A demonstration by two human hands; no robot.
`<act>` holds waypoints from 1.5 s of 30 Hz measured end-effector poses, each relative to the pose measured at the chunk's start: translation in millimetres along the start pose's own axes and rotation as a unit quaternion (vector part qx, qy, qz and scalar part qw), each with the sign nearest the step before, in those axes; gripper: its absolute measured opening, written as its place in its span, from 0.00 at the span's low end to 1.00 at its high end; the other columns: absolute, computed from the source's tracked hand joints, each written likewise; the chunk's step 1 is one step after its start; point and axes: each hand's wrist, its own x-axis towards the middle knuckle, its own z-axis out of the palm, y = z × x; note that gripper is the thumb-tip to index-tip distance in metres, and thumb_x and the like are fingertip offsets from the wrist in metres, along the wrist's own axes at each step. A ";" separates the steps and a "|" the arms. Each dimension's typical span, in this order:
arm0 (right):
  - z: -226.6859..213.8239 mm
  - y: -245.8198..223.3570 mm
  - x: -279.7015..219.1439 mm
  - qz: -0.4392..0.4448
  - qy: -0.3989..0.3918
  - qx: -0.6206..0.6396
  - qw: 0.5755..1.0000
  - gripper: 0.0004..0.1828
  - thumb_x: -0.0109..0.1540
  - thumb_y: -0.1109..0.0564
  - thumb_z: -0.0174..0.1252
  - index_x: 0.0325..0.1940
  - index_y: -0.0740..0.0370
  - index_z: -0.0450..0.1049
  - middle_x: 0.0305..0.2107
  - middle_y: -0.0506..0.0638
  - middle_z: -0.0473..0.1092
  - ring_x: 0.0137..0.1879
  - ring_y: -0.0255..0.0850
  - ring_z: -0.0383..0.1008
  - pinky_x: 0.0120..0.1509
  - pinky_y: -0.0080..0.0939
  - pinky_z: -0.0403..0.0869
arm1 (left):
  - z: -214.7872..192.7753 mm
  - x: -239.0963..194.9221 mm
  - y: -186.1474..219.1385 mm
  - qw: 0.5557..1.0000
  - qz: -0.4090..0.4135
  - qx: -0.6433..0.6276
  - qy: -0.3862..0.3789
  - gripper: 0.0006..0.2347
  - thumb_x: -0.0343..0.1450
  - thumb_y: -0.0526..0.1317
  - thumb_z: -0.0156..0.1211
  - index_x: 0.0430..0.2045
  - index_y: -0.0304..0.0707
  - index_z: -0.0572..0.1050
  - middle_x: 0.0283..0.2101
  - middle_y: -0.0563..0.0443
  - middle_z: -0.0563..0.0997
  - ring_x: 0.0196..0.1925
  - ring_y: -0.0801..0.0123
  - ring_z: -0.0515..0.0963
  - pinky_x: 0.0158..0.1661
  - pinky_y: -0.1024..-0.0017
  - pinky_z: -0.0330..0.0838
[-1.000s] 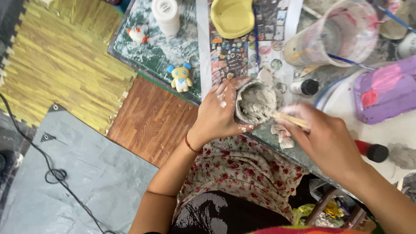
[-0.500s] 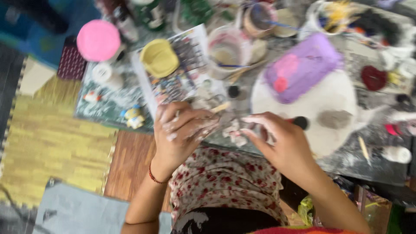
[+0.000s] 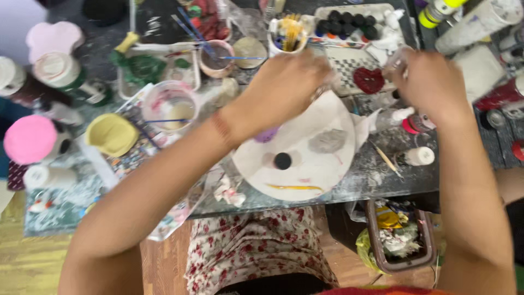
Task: The person mixes a gray paste-like substance in a small container using a wooden stick. They scrape the sides and bottom to incorporate the material, then briefly handle a small white object before resuming mixing.
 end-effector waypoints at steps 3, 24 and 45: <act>56.1 63.7 55.0 0.046 -0.049 -0.035 0.997 0.15 0.66 0.42 0.64 0.46 0.54 0.81 0.35 0.60 0.79 0.45 0.59 0.79 0.49 0.59 0.74 | 56.9 64.3 -27.3 0.996 0.056 0.065 -0.039 0.11 0.62 0.29 0.59 0.36 0.38 0.80 0.37 0.47 0.83 0.43 0.53 0.83 0.39 0.58 0.77; 209.3 135.1 129.1 0.215 -0.136 0.034 0.967 0.51 0.48 0.25 0.72 0.52 0.74 0.77 0.54 0.68 0.73 0.63 0.61 0.69 0.66 0.64 0.62 | 207.4 158.9 -102.0 0.946 -0.009 0.167 -0.276 0.05 0.65 0.31 0.61 0.28 0.39 0.84 0.34 0.45 0.86 0.39 0.55 0.86 0.34 0.60 0.78; 69.4 49.5 62.9 0.128 -0.058 0.360 0.922 0.25 0.61 0.41 0.71 0.45 0.65 0.79 0.27 0.52 0.74 0.32 0.36 0.72 0.38 0.38 0.70 | 153.4 123.6 -96.6 0.979 -0.151 -0.073 -0.114 0.22 0.79 0.56 0.57 0.32 0.30 0.80 0.31 0.34 0.83 0.36 0.45 0.83 0.38 0.52 0.76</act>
